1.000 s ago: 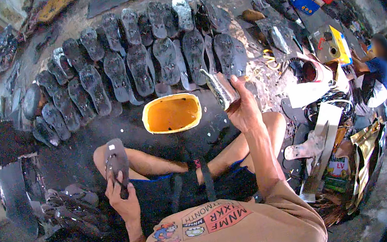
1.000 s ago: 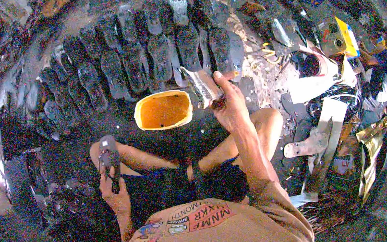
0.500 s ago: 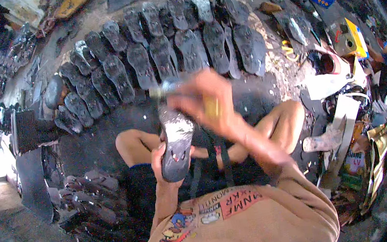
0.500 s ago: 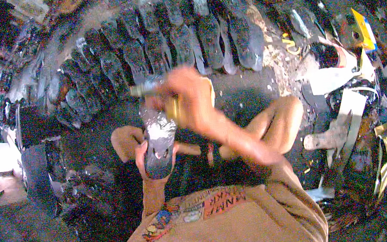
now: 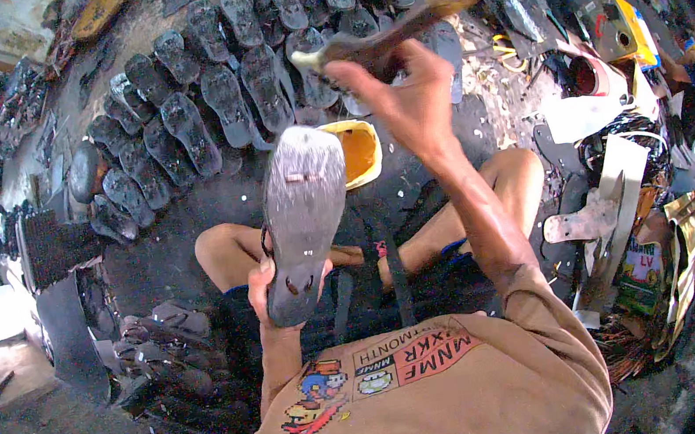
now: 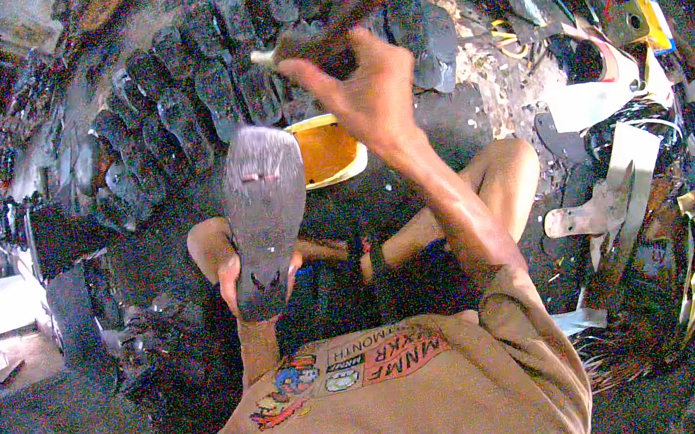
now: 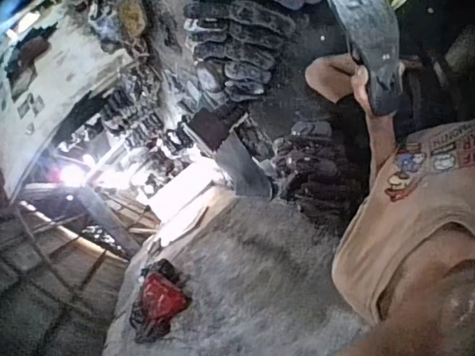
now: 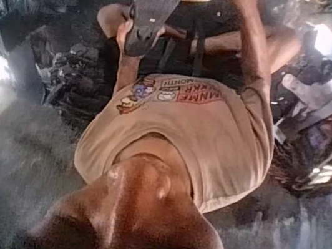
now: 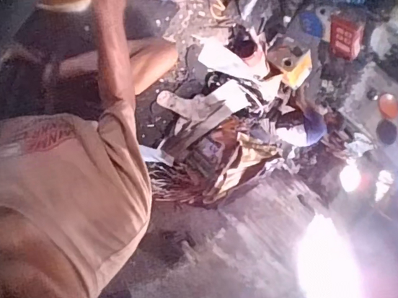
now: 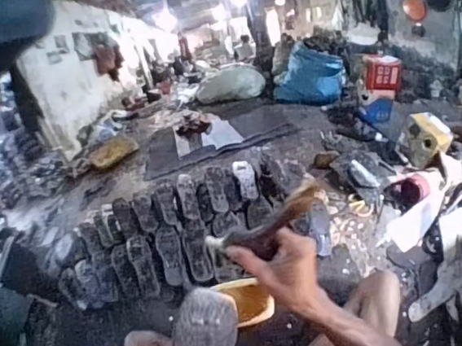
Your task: The person sits on the floor and repeatedly picks up dark shoe parts, dips a brush into a yellow container, and applies a white coating to each part. They place each coated part back into a large pile on the floor and continue the process with the next item.
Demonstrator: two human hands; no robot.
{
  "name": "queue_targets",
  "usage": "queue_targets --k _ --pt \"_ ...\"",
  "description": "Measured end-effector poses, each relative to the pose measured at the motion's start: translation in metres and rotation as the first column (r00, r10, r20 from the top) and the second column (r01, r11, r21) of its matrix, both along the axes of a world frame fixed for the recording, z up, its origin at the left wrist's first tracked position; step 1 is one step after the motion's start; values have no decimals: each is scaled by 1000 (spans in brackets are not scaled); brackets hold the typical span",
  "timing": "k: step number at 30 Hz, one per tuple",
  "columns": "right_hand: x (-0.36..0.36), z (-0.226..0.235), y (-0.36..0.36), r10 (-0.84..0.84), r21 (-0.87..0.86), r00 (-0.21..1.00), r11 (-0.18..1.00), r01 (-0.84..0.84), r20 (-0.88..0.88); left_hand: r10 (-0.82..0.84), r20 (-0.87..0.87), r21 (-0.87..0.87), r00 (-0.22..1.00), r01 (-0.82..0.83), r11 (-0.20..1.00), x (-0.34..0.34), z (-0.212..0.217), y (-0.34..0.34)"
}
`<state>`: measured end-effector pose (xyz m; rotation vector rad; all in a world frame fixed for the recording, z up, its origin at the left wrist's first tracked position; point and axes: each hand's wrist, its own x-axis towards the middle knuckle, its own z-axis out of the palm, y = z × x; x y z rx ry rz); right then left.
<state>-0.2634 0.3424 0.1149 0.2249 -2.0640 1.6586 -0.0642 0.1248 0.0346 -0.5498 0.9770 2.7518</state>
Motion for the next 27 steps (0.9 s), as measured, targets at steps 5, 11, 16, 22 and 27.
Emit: queue_targets --k 5,11,16,22,27 --pt "127 -38 -30 524 -37 851 852 -523 43 24 -60 180 998 -13 984 -39 -1 0" --pt "88 -15 -33 153 -67 985 987 -149 73 10 -196 254 981 41 966 -45 6 8" --pt "136 -31 -44 523 -9 851 852 -523 34 -39 -323 237 946 120 964 -82 1 -1" --pt "132 -28 -40 346 -13 934 938 -346 85 44 -200 -19 979 -49 999 -68 3 9" --pt "96 -26 -30 88 0 973 996 -90 214 70 -286 384 956 47 922 -65 0 16"
